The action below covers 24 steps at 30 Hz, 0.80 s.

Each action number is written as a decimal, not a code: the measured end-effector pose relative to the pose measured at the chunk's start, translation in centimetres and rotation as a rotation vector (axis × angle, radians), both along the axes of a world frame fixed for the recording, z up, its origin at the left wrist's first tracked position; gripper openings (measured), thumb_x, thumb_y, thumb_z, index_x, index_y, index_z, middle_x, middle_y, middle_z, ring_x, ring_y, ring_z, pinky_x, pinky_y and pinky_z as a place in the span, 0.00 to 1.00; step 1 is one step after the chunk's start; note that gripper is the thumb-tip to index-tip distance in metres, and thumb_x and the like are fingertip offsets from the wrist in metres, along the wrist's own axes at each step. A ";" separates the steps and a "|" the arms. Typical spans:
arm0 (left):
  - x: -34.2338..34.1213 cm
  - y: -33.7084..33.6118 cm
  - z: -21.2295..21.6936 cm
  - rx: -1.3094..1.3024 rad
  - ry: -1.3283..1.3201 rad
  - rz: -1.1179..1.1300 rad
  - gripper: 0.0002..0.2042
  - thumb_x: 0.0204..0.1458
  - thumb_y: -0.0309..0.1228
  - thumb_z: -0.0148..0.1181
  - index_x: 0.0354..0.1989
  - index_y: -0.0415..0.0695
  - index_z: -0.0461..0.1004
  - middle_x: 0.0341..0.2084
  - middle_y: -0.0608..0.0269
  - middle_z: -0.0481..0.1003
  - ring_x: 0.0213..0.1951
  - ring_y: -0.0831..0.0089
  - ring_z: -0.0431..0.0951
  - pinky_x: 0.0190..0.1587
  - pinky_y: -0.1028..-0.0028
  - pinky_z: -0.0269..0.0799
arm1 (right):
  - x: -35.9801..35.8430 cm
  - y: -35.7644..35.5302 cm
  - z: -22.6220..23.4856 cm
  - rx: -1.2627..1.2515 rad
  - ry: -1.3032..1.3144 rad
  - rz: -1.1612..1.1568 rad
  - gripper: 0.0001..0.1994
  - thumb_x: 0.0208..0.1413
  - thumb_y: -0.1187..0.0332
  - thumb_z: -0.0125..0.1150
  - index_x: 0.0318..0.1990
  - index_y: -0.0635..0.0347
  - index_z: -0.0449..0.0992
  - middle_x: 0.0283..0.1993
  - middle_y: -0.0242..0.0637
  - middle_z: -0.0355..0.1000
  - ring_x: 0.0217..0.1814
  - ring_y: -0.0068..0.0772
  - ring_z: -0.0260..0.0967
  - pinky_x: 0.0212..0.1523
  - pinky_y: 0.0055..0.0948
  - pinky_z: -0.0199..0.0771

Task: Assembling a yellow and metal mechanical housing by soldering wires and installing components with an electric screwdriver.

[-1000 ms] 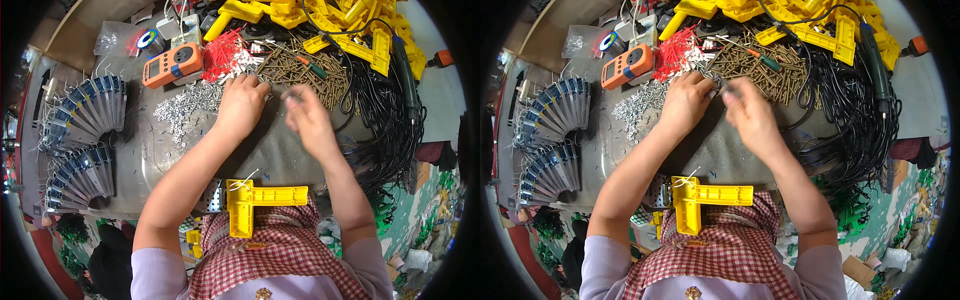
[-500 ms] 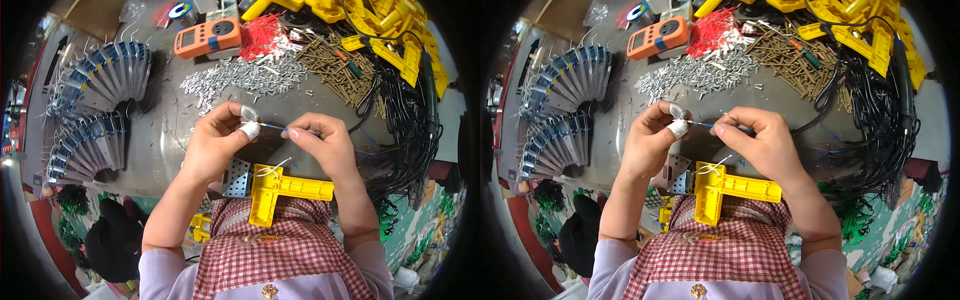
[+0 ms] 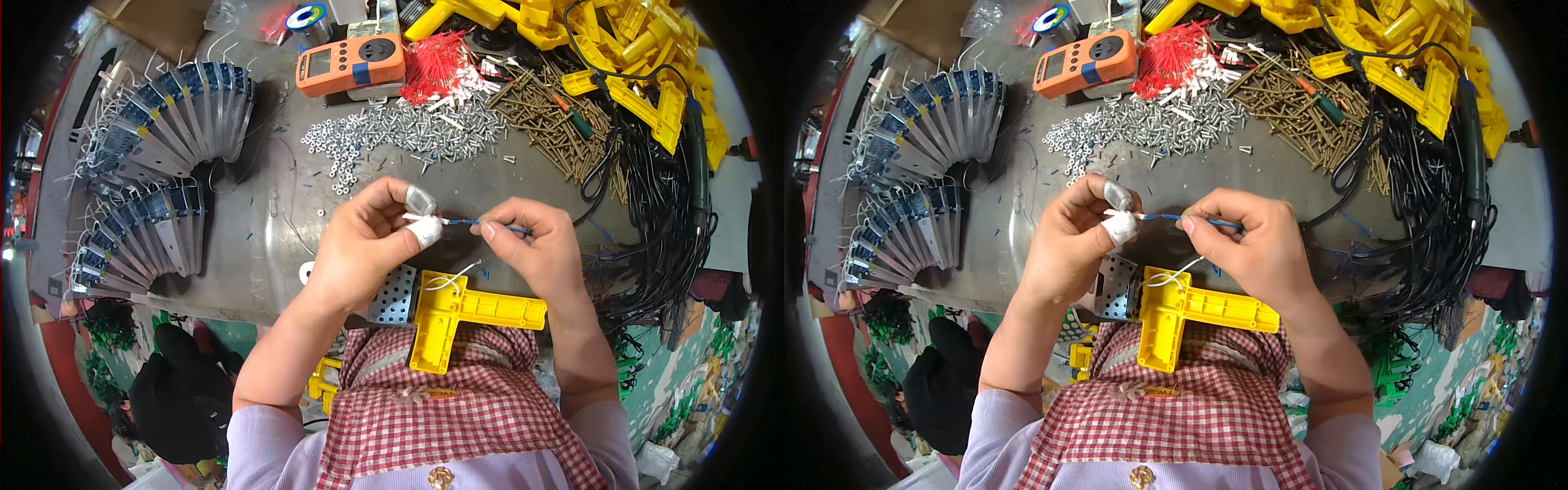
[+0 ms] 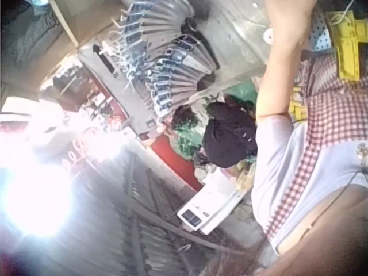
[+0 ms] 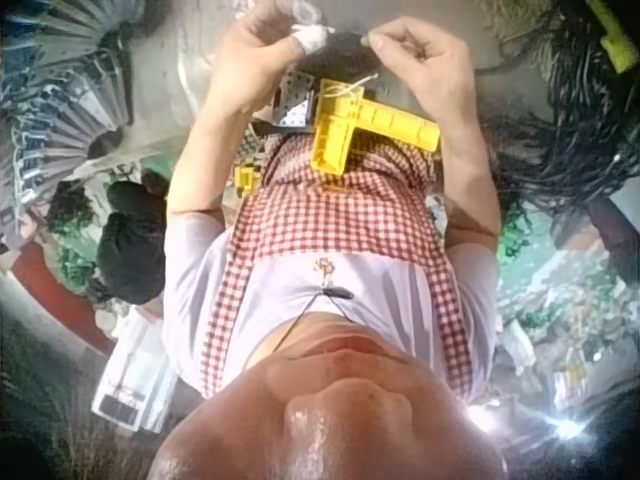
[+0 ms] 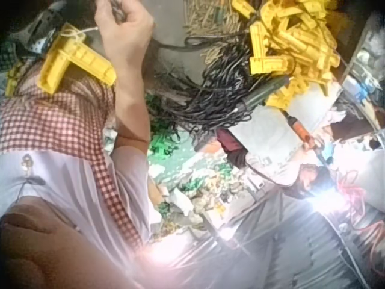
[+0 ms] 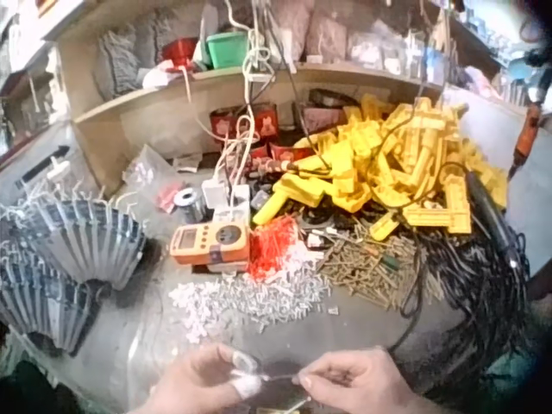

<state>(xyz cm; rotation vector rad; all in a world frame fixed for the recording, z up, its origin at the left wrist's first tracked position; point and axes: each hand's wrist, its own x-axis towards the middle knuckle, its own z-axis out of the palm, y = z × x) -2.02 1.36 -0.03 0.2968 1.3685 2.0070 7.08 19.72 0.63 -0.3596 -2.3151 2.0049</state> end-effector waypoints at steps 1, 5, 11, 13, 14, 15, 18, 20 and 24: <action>0.1 0.0 0.0 0.018 0.005 -0.007 0.10 0.46 0.19 0.62 0.35 0.43 0.69 0.33 0.64 0.73 0.35 0.78 0.71 0.38 0.77 0.67 | 0.1 -0.1 -0.1 0.038 0.006 -0.028 0.04 0.51 0.73 0.62 0.31 0.65 0.78 0.22 0.22 0.69 0.25 0.08 0.59 0.24 0.14 0.59; 0.4 0.0 0.2 -0.015 0.059 -0.012 0.10 0.46 0.19 0.62 0.35 0.42 0.69 0.33 0.64 0.73 0.36 0.79 0.71 0.39 0.78 0.67 | 0.6 -0.6 0.0 0.096 0.078 -0.048 0.04 0.50 0.74 0.63 0.31 0.65 0.78 0.21 0.23 0.69 0.23 0.08 0.59 0.22 0.14 0.58; 1.4 0.5 0.1 -0.037 0.202 0.004 0.09 0.47 0.17 0.59 0.36 0.39 0.69 0.34 0.65 0.73 0.38 0.79 0.73 0.43 0.77 0.70 | 0.6 -0.8 0.0 0.086 0.145 -0.066 0.03 0.50 0.74 0.63 0.29 0.64 0.78 0.21 0.26 0.70 0.21 0.11 0.58 0.22 0.16 0.58; 1.4 0.5 -0.2 -0.043 0.253 -0.003 0.08 0.48 0.16 0.58 0.36 0.38 0.69 0.32 0.67 0.73 0.38 0.80 0.74 0.42 0.78 0.71 | 0.6 -0.5 0.6 0.173 0.061 0.097 0.06 0.50 0.73 0.62 0.35 0.64 0.77 0.22 0.27 0.71 0.23 0.12 0.60 0.25 0.17 0.61; 1.1 0.5 -0.4 -0.148 0.464 -0.007 0.07 0.47 0.17 0.58 0.34 0.38 0.71 0.32 0.65 0.74 0.37 0.79 0.75 0.41 0.78 0.72 | 0.4 -0.3 0.6 0.171 0.060 0.093 0.06 0.50 0.73 0.62 0.35 0.64 0.77 0.22 0.27 0.71 0.23 0.12 0.60 0.25 0.17 0.61; 0.8 0.7 -0.7 -0.253 0.674 -0.009 0.07 0.46 0.17 0.59 0.33 0.39 0.72 0.32 0.63 0.75 0.36 0.77 0.76 0.40 0.77 0.73 | 0.0 0.0 0.4 0.055 0.053 0.119 0.09 0.52 0.74 0.61 0.41 0.64 0.74 0.23 0.28 0.71 0.24 0.13 0.61 0.27 0.18 0.63; 0.4 1.5 -0.7 -0.239 0.740 -0.007 0.06 0.43 0.20 0.63 0.31 0.41 0.74 0.29 0.61 0.76 0.33 0.71 0.77 0.36 0.72 0.73 | 0.3 1.2 0.2 -0.220 0.025 0.167 0.19 0.54 0.77 0.56 0.55 0.64 0.64 0.26 0.32 0.73 0.26 0.16 0.65 0.33 0.19 0.67; 0.0 2.1 0.6 -0.346 0.875 -0.073 0.06 0.43 0.20 0.64 0.30 0.41 0.75 0.30 0.61 0.76 0.36 0.71 0.77 0.40 0.72 0.72 | 0.1 1.8 -0.7 -0.065 0.024 0.229 0.18 0.56 0.77 0.53 0.55 0.65 0.63 0.28 0.33 0.75 0.26 0.19 0.68 0.33 0.20 0.69; -2.0 3.7 0.2 -0.442 1.091 -0.163 0.08 0.41 0.22 0.66 0.31 0.43 0.76 0.31 0.61 0.77 0.35 0.67 0.77 0.42 0.70 0.70 | -0.5 3.7 -1.8 -0.353 -0.077 0.214 0.20 0.59 0.73 0.54 0.58 0.63 0.62 0.30 0.36 0.76 0.24 0.17 0.66 0.28 0.16 0.65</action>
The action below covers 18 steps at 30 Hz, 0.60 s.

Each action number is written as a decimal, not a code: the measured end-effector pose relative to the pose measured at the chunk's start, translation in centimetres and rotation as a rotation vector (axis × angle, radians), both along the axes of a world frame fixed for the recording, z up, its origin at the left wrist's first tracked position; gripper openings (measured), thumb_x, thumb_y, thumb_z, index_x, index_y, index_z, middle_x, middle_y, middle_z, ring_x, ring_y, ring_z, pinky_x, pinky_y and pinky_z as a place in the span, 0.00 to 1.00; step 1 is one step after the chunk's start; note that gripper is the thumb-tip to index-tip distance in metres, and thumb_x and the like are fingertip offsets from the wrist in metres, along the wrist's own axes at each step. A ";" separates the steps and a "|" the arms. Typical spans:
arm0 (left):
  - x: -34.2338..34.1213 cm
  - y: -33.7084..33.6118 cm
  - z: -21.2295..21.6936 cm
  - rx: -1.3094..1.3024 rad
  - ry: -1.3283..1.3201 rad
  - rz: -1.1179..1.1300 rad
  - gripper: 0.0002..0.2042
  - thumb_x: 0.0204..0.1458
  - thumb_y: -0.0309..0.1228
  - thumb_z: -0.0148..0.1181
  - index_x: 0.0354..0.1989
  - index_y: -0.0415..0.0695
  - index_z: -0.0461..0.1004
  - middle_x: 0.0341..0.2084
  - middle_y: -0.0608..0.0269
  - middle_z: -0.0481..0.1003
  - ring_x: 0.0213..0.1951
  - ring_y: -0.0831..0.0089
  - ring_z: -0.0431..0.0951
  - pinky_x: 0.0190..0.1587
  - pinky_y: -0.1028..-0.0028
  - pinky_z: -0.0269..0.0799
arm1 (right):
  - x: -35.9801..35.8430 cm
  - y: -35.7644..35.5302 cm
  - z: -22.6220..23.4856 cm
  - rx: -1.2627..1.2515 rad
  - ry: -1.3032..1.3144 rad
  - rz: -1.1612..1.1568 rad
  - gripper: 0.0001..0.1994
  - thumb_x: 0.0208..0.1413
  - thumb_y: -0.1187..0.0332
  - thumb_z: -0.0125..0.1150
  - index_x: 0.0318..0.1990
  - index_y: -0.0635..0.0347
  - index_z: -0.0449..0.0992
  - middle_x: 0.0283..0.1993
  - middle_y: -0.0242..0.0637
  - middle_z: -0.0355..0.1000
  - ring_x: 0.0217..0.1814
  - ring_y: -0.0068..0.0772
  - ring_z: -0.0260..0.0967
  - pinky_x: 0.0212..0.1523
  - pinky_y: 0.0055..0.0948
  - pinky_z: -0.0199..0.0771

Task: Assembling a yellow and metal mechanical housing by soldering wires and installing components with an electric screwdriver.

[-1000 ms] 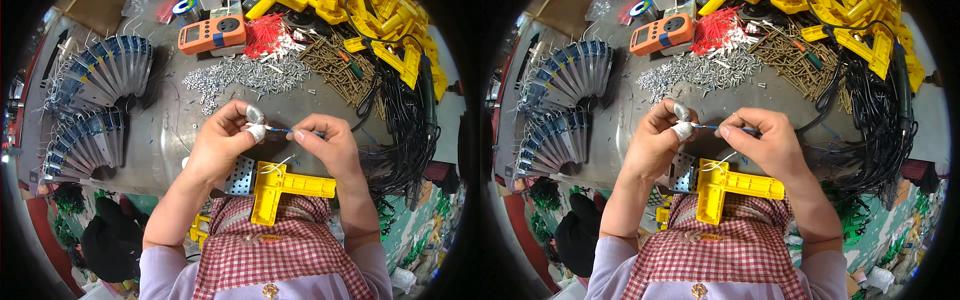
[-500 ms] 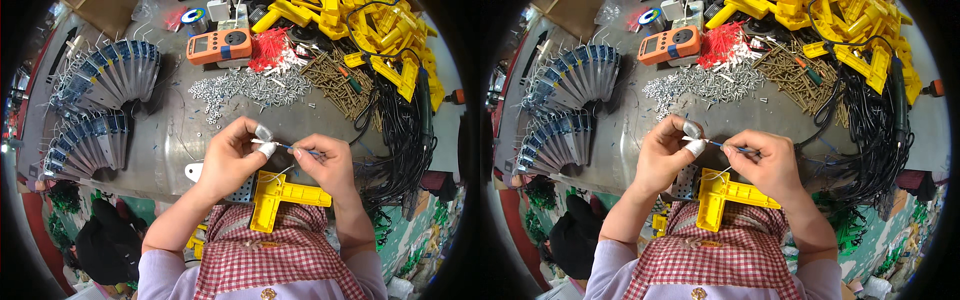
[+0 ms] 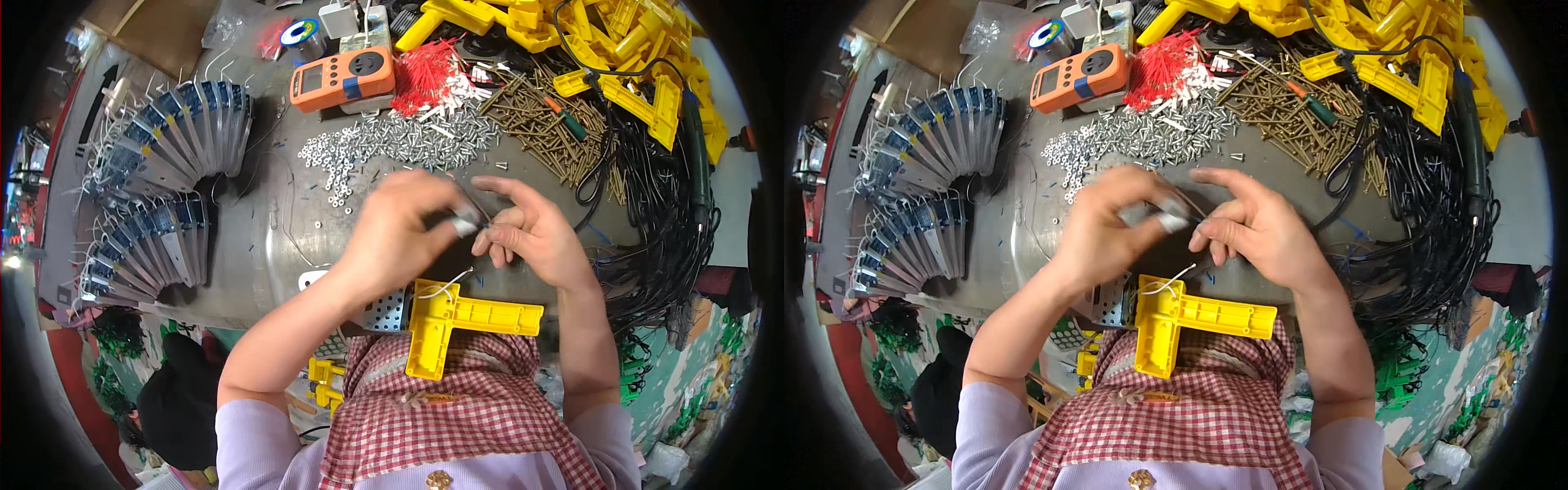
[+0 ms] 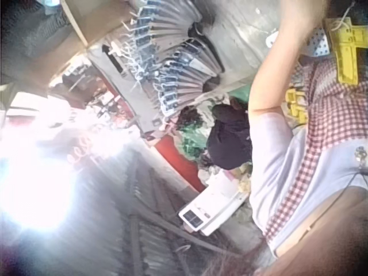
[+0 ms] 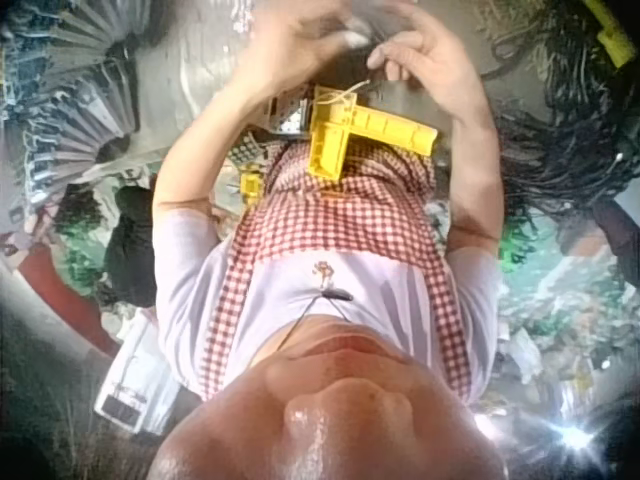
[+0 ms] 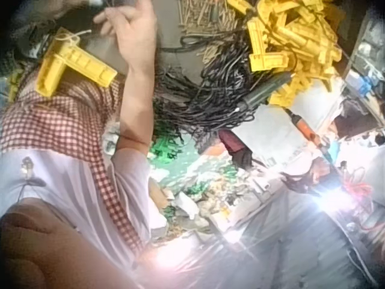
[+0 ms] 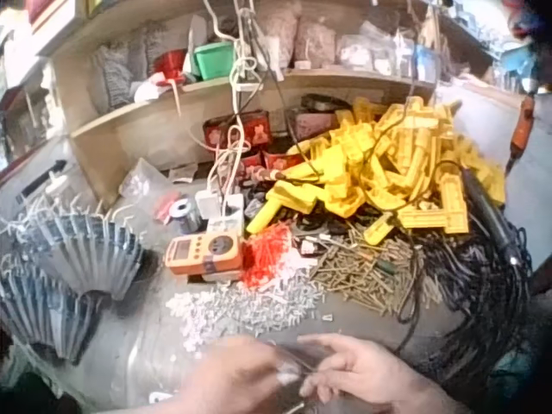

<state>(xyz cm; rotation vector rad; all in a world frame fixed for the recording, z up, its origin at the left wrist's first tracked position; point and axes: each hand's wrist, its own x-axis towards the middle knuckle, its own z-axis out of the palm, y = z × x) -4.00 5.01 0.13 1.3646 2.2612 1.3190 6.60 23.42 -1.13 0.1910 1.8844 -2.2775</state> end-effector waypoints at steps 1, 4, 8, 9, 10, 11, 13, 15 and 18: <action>-0.4 0.7 -0.1 -0.007 0.004 -0.007 0.08 0.41 0.22 0.66 0.31 0.43 0.76 0.31 0.61 0.77 0.35 0.67 0.77 0.42 0.70 0.70 | 0.0 -0.4 -0.2 -0.009 0.059 -0.027 0.19 0.60 0.71 0.53 0.58 0.62 0.64 0.27 0.34 0.74 0.23 0.15 0.63 0.26 0.14 0.60; -2.0 3.0 -0.2 -0.056 0.076 -0.017 0.10 0.40 0.24 0.67 0.33 0.44 0.77 0.31 0.60 0.76 0.36 0.63 0.75 0.43 0.68 0.69 | -0.7 0.0 -2.5 -0.114 0.103 -0.301 0.17 0.61 0.69 0.51 0.57 0.62 0.66 0.23 0.28 0.69 0.23 0.13 0.60 0.25 0.13 0.57; -7.7 4.5 -2.8 -0.125 0.632 0.080 0.11 0.39 0.24 0.65 0.35 0.43 0.76 0.35 0.62 0.74 0.41 0.61 0.71 0.47 0.65 0.66 | -1.1 0.2 -3.1 -0.203 0.094 -0.391 0.11 0.63 0.67 0.49 0.48 0.61 0.71 0.23 0.26 0.65 0.22 0.13 0.56 0.23 0.14 0.54; -7.9 4.8 -3.1 -0.196 0.639 0.086 0.10 0.39 0.24 0.64 0.34 0.44 0.75 0.35 0.64 0.73 0.43 0.61 0.70 0.48 0.64 0.64 | -1.1 -0.1 -2.9 -0.122 0.055 -0.390 0.08 0.63 0.67 0.49 0.43 0.60 0.70 0.25 0.28 0.67 0.22 0.14 0.58 0.24 0.15 0.57; -8.0 5.0 -3.3 -0.196 0.640 0.077 0.10 0.39 0.24 0.64 0.34 0.44 0.75 0.35 0.64 0.73 0.43 0.61 0.70 0.48 0.64 0.64 | -1.2 -0.4 -2.8 -0.124 0.055 -0.399 0.08 0.63 0.67 0.49 0.43 0.60 0.70 0.25 0.28 0.67 0.22 0.14 0.58 0.24 0.15 0.57; -8.1 5.0 -3.4 -0.208 0.652 0.069 0.10 0.40 0.24 0.63 0.34 0.44 0.74 0.35 0.63 0.72 0.43 0.61 0.69 0.48 0.64 0.64 | -1.3 -0.8 -2.7 -0.164 0.042 -0.396 0.07 0.63 0.67 0.49 0.42 0.60 0.69 0.25 0.29 0.67 0.23 0.14 0.58 0.24 0.15 0.59; -8.0 4.7 -3.7 -0.218 0.664 0.051 0.09 0.41 0.24 0.62 0.34 0.43 0.74 0.35 0.62 0.72 0.44 0.61 0.69 0.49 0.64 0.63 | -1.4 -1.2 -3.0 -0.260 0.056 -0.403 0.06 0.63 0.68 0.48 0.41 0.61 0.67 0.28 0.30 0.69 0.24 0.14 0.60 0.26 0.15 0.62; -7.5 4.3 -3.9 -0.145 0.664 0.085 0.09 0.43 0.22 0.61 0.34 0.42 0.72 0.34 0.59 0.72 0.42 0.59 0.71 0.47 0.64 0.65 | -1.2 -0.6 -2.8 -0.198 0.060 -0.369 0.07 0.63 0.69 0.49 0.42 0.62 0.68 0.28 0.29 0.69 0.25 0.14 0.60 0.26 0.15 0.62; -6.3 3.6 -2.8 -0.049 0.454 0.198 0.10 0.44 0.20 0.59 0.36 0.40 0.71 0.33 0.55 0.72 0.39 0.56 0.73 0.43 0.65 0.69 | -1.3 -0.5 -2.6 -0.144 0.083 -0.348 0.07 0.62 0.69 0.50 0.42 0.62 0.70 0.27 0.27 0.68 0.25 0.13 0.58 0.27 0.14 0.60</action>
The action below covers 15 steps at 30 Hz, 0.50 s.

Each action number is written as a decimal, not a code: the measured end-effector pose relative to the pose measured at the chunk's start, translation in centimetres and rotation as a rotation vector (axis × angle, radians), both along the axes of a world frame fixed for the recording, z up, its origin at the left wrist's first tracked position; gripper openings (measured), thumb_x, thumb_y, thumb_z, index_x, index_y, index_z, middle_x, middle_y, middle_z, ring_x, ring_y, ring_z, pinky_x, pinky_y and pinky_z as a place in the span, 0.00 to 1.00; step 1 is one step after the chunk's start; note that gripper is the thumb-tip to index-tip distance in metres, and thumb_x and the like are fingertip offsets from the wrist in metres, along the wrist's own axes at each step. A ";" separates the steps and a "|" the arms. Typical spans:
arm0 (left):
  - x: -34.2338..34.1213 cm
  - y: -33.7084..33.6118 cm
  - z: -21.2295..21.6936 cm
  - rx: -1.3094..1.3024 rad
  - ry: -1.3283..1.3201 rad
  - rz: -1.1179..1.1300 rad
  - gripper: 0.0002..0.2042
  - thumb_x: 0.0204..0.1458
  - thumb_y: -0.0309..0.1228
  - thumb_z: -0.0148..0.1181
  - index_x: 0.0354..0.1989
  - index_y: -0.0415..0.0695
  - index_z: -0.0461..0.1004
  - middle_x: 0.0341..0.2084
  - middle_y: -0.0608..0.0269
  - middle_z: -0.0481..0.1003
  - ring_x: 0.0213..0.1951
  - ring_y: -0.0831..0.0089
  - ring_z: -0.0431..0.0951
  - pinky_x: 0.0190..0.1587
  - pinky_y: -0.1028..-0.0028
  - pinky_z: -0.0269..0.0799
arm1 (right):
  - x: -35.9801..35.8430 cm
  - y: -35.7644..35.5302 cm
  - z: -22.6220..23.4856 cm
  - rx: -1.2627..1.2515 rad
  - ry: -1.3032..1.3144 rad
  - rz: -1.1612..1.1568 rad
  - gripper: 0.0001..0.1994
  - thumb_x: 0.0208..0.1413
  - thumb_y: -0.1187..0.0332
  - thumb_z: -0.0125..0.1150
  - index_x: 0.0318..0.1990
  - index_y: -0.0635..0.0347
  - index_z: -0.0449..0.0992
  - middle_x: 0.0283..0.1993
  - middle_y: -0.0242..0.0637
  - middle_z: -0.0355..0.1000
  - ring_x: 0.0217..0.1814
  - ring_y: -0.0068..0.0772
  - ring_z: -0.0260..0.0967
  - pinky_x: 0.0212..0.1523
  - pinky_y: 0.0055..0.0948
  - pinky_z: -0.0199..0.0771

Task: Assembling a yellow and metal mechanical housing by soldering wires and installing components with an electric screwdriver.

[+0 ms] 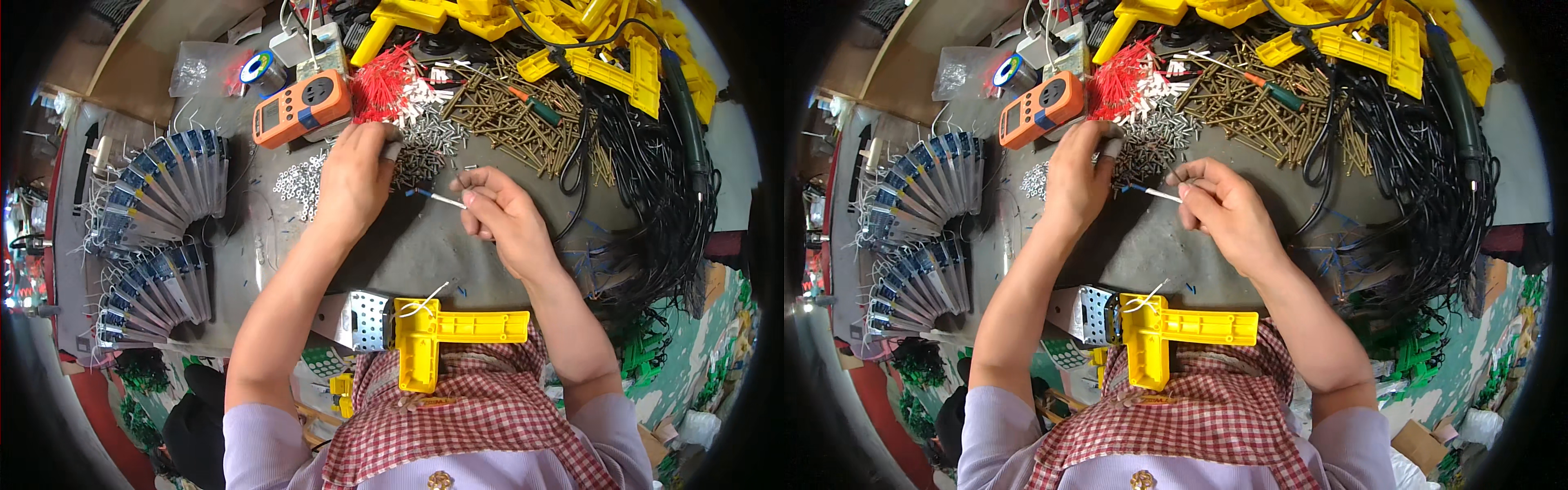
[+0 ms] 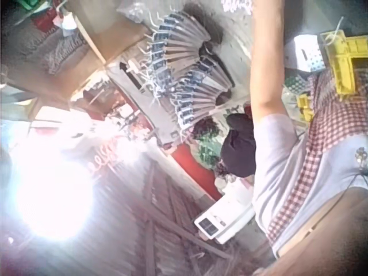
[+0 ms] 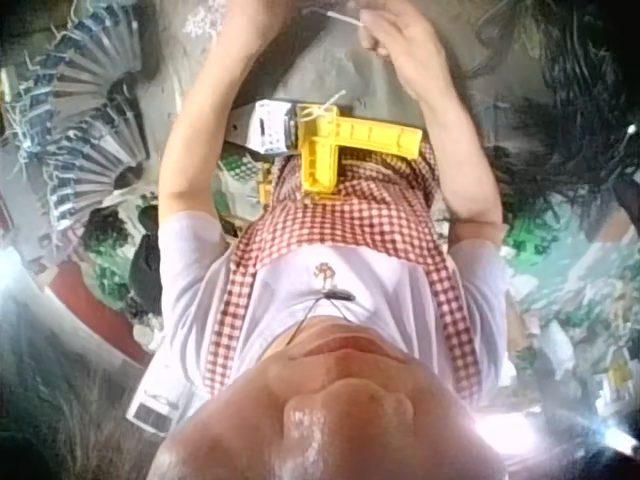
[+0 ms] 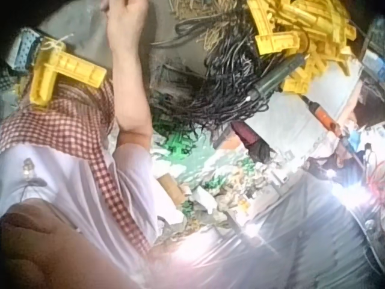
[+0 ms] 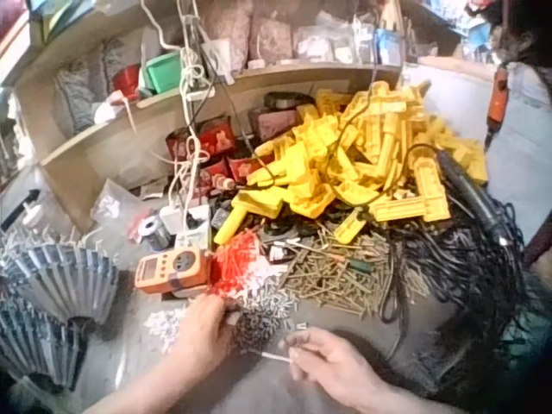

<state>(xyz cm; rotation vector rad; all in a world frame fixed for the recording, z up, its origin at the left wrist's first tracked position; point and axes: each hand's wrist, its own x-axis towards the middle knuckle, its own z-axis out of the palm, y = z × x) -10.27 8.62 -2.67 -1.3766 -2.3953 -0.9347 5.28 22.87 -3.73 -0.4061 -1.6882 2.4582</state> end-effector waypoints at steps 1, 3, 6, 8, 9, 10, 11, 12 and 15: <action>0.7 -0.2 0.6 0.051 -0.017 -0.001 0.10 0.44 0.18 0.59 0.36 0.38 0.71 0.32 0.55 0.73 0.35 0.58 0.75 0.39 0.68 0.71 | 0.0 -0.1 0.1 -0.008 0.018 -0.017 0.07 0.62 0.69 0.51 0.42 0.62 0.71 0.26 0.25 0.67 0.24 0.13 0.57 0.27 0.14 0.59; 2.6 -1.3 1.6 0.070 -0.180 0.002 0.10 0.42 0.18 0.60 0.35 0.38 0.72 0.31 0.55 0.73 0.35 0.57 0.75 0.38 0.67 0.71 | 0.2 0.0 0.4 0.045 -0.008 -0.041 0.07 0.61 0.69 0.52 0.41 0.62 0.72 0.26 0.24 0.67 0.25 0.12 0.58 0.27 0.13 0.59; 6.0 -2.3 2.9 0.104 -0.370 0.027 0.09 0.41 0.18 0.62 0.33 0.39 0.74 0.30 0.57 0.74 0.33 0.58 0.75 0.35 0.69 0.71 | 0.6 -0.6 1.4 0.111 -0.003 -0.096 0.06 0.59 0.70 0.55 0.40 0.64 0.73 0.27 0.22 0.68 0.26 0.09 0.59 0.28 0.13 0.59; 7.1 -3.0 2.7 0.261 -0.107 -0.111 0.11 0.39 0.18 0.62 0.33 0.41 0.74 0.33 0.58 0.75 0.34 0.59 0.76 0.36 0.69 0.72 | 0.8 -1.2 1.7 0.123 0.039 -0.114 0.06 0.58 0.71 0.56 0.39 0.65 0.74 0.28 0.22 0.69 0.27 0.08 0.60 0.27 0.13 0.60; 7.8 -3.1 3.6 0.215 -0.038 -0.165 0.12 0.38 0.17 0.62 0.33 0.42 0.73 0.38 0.57 0.76 0.39 0.58 0.77 0.41 0.69 0.73 | 0.8 -1.4 1.6 0.157 0.057 -0.119 0.07 0.58 0.72 0.57 0.40 0.66 0.73 0.29 0.23 0.70 0.28 0.08 0.61 0.27 0.13 0.60; 8.2 -3.1 3.8 0.217 -0.036 -0.160 0.12 0.38 0.17 0.62 0.33 0.42 0.73 0.38 0.57 0.76 0.39 0.58 0.77 0.41 0.69 0.73 | 0.9 -1.7 1.6 0.192 0.076 -0.125 0.07 0.58 0.72 0.57 0.41 0.67 0.73 0.30 0.23 0.71 0.29 0.08 0.61 0.27 0.12 0.60; 8.6 -3.0 3.9 0.204 -0.019 -0.160 0.13 0.37 0.16 0.62 0.33 0.41 0.73 0.40 0.56 0.76 0.42 0.57 0.77 0.43 0.68 0.73 | 1.3 -1.9 2.2 0.247 0.037 -0.114 0.07 0.57 0.73 0.58 0.40 0.67 0.74 0.29 0.23 0.70 0.29 0.07 0.60 0.27 0.12 0.60; 8.8 -3.0 3.9 0.193 -0.005 -0.166 0.13 0.36 0.16 0.62 0.33 0.41 0.73 0.43 0.54 0.76 0.44 0.56 0.77 0.45 0.68 0.73 | 1.5 -2.2 2.6 0.251 0.037 -0.117 0.07 0.57 0.73 0.58 0.40 0.67 0.74 0.29 0.23 0.70 0.29 0.07 0.60 0.27 0.12 0.60; 9.5 -3.7 3.7 0.386 -0.662 -0.205 0.09 0.48 0.18 0.58 0.39 0.38 0.71 0.48 0.53 0.74 0.49 0.63 0.75 0.52 0.69 0.69 | 1.8 -2.4 2.8 0.207 0.120 -0.061 0.06 0.56 0.74 0.59 0.39 0.66 0.74 0.24 0.20 0.68 0.26 0.06 0.59 0.25 0.12 0.58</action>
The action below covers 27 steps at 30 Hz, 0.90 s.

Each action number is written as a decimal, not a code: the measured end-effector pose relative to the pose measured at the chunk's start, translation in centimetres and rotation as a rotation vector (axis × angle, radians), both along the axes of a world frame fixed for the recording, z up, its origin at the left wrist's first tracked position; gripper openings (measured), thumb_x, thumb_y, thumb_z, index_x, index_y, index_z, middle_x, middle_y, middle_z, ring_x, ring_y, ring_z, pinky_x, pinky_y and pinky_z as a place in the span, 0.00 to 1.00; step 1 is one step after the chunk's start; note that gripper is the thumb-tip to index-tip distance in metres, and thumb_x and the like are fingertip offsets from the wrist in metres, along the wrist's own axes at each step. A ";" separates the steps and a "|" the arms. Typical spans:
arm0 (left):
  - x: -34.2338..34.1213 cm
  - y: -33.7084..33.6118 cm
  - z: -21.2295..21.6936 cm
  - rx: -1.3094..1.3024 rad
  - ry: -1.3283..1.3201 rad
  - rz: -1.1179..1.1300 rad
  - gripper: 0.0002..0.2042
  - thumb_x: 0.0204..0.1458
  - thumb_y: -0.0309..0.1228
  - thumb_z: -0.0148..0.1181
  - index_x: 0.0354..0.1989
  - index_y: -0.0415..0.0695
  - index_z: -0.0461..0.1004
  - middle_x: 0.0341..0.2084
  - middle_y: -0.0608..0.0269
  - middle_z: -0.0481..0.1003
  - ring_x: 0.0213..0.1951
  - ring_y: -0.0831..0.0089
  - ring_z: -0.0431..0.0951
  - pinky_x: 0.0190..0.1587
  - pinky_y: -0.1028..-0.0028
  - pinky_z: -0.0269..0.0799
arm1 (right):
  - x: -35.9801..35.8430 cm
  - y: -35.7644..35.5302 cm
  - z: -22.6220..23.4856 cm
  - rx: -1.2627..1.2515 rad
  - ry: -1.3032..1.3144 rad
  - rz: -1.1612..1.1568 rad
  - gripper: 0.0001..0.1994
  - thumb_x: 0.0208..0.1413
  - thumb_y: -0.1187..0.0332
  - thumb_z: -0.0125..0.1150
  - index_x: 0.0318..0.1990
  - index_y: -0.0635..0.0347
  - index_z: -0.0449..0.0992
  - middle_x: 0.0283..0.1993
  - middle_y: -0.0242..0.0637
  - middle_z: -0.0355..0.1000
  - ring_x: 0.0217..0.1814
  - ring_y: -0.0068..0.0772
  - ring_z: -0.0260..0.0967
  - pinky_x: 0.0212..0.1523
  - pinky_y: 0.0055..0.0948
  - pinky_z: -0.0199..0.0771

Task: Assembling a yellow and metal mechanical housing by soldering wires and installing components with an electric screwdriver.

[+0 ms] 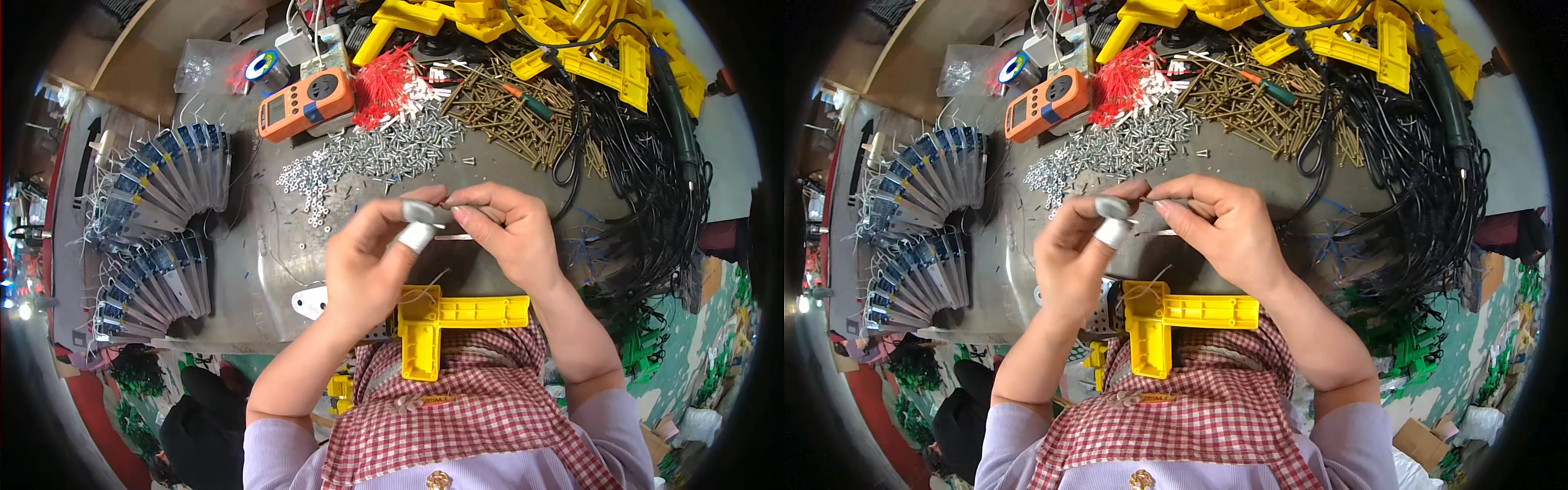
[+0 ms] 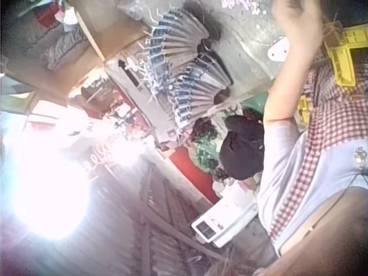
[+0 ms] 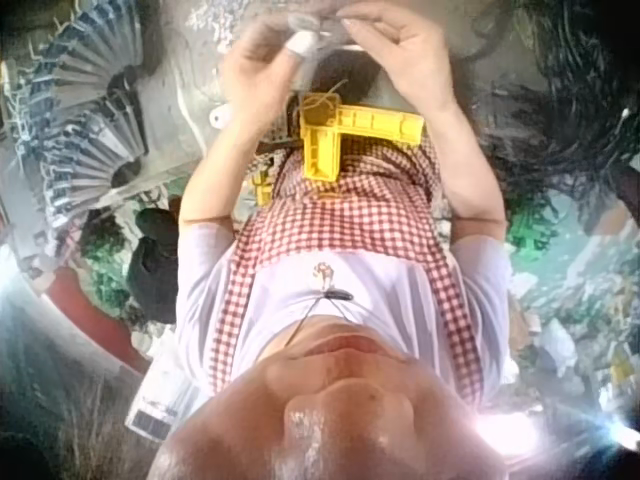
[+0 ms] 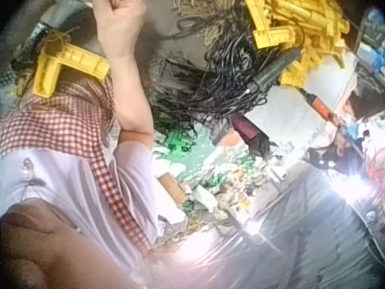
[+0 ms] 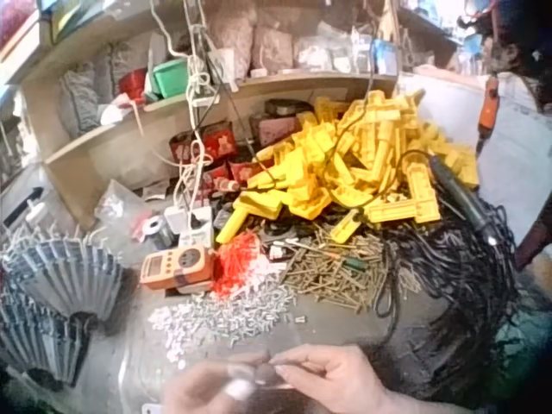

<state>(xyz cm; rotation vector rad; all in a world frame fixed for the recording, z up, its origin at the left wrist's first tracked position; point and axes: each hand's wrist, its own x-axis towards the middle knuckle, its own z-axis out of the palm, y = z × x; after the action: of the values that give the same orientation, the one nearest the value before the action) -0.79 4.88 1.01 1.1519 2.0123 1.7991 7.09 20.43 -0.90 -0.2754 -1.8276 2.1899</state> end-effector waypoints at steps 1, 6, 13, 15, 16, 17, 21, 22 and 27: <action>0.2 -0.2 0.1 0.164 -0.543 -0.062 0.08 0.52 0.19 0.56 0.41 0.37 0.71 0.50 0.53 0.73 0.50 0.66 0.74 0.54 0.69 0.68 | 0.2 0.1 -0.3 0.000 0.001 -0.001 0.06 0.56 0.74 0.59 0.39 0.66 0.74 0.24 0.20 0.68 0.26 0.06 0.59 0.25 0.12 0.58; 0.3 -0.2 -0.2 0.181 -0.580 -0.113 0.07 0.55 0.21 0.55 0.41 0.36 0.70 0.46 0.54 0.74 0.48 0.72 0.73 0.54 0.71 0.68 | 0.3 -0.2 -0.9 0.533 0.012 -0.133 0.05 0.50 0.72 0.64 0.33 0.62 0.76 0.20 0.29 0.71 0.17 0.14 0.63 0.21 0.19 0.62; -0.5 -0.4 -1.1 0.091 -0.661 0.057 0.08 0.48 0.19 0.59 0.37 0.39 0.70 0.34 0.61 0.75 0.40 0.74 0.74 0.46 0.72 0.69 | 0.8 -0.8 0.3 0.686 0.103 -0.210 0.05 0.47 0.71 0.66 0.30 0.59 0.76 0.24 0.33 0.75 0.21 0.27 0.73 0.22 0.25 0.69; -0.6 -0.5 -1.3 0.085 -0.669 0.052 0.09 0.48 0.18 0.59 0.37 0.39 0.70 0.35 0.61 0.75 0.40 0.74 0.74 0.46 0.72 0.69 | 0.7 -0.8 0.2 0.737 0.140 -0.235 0.05 0.46 0.71 0.66 0.29 0.58 0.75 0.25 0.33 0.75 0.22 0.31 0.73 0.23 0.26 0.70; -0.6 -0.4 -1.4 0.095 -0.664 0.047 0.09 0.47 0.18 0.59 0.37 0.39 0.70 0.35 0.61 0.75 0.40 0.74 0.74 0.47 0.73 0.69 | 0.6 -0.8 0.2 0.735 0.138 -0.236 0.05 0.46 0.71 0.66 0.29 0.58 0.75 0.25 0.33 0.75 0.22 0.31 0.73 0.23 0.26 0.70; -0.5 -0.4 -1.4 0.104 -0.658 0.042 0.10 0.47 0.17 0.58 0.37 0.39 0.69 0.35 0.61 0.75 0.40 0.74 0.74 0.47 0.73 0.68 | 0.6 -0.8 0.3 0.772 0.148 -0.220 0.05 0.46 0.71 0.66 0.29 0.58 0.75 0.25 0.33 0.75 0.22 0.32 0.73 0.24 0.27 0.70; -0.4 -0.3 -1.6 0.118 -0.593 0.025 0.09 0.47 0.16 0.58 0.36 0.38 0.70 0.35 0.63 0.75 0.39 0.77 0.75 0.45 0.77 0.71 | 0.6 -0.8 0.3 0.816 0.154 -0.199 0.05 0.46 0.71 0.66 0.28 0.57 0.75 0.25 0.34 0.75 0.24 0.34 0.74 0.26 0.28 0.71; -0.4 -0.3 -1.7 -0.008 -0.305 0.041 0.09 0.46 0.16 0.58 0.35 0.38 0.71 0.34 0.62 0.75 0.39 0.76 0.76 0.44 0.76 0.71 | 0.6 -0.6 0.3 0.818 0.153 -0.200 0.05 0.46 0.71 0.66 0.28 0.57 0.75 0.25 0.34 0.75 0.24 0.34 0.74 0.26 0.28 0.71; -1.5 -0.8 -1.3 -0.112 -0.067 0.028 0.08 0.44 0.17 0.60 0.33 0.38 0.72 0.33 0.61 0.76 0.38 0.74 0.77 0.42 0.76 0.72 | -0.4 0.5 0.6 0.577 0.053 0.035 0.06 0.50 0.71 0.63 0.35 0.60 0.76 0.26 0.37 0.74 0.29 0.30 0.74 0.29 0.26 0.71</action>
<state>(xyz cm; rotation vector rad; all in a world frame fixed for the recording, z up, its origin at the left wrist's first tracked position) -2.28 4.11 -0.29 1.0224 2.0709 1.6907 6.73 20.97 -0.28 -0.0602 -2.3362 1.5702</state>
